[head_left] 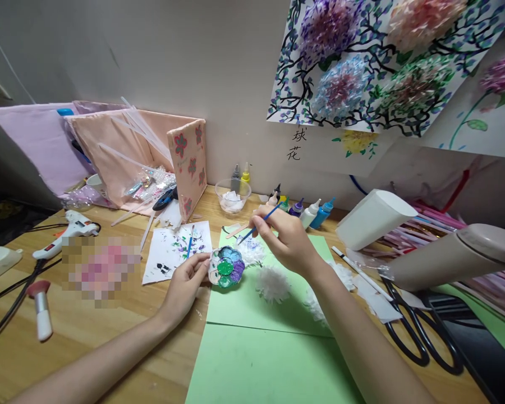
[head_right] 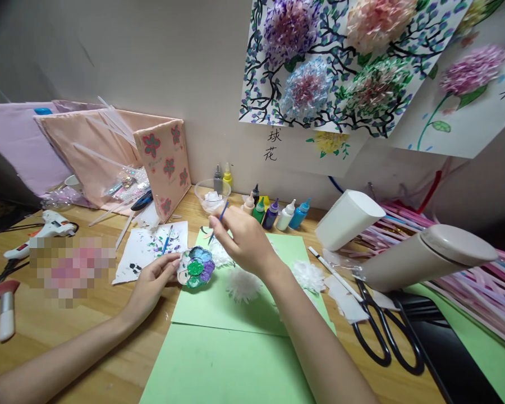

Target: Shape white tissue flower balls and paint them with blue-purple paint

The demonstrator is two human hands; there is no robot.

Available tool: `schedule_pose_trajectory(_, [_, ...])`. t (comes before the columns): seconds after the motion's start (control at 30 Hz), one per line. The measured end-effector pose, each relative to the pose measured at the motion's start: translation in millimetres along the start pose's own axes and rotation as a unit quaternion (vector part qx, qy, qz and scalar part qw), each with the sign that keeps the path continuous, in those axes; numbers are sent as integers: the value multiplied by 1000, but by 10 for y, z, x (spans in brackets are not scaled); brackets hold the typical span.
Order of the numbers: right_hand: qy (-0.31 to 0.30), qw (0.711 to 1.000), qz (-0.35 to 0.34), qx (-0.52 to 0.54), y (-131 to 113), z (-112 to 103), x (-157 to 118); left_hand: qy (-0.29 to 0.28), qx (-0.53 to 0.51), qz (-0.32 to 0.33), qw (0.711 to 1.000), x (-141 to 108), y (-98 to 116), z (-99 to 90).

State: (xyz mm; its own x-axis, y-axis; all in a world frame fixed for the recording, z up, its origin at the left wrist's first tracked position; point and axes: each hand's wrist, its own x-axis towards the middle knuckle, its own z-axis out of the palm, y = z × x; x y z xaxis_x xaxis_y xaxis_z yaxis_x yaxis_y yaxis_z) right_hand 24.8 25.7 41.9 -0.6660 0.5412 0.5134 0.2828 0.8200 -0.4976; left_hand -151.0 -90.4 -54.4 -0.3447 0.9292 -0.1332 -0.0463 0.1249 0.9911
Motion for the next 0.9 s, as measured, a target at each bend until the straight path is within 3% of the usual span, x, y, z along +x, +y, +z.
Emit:
schedule_pose_trajectory(0.13, [59, 996, 68, -10, 85, -23, 16, -3, -1, -2, 1000, -6, 11, 0])
schedule_pose_trajectory(0.37, [47, 989, 130, -44, 304, 90, 20, 3, 11, -6, 1000, 2, 12, 2])
schedule_pose_trajectory(0.9, [4, 987, 150, -58, 460, 231, -1, -6, 7, -5, 1000, 5, -9, -8])
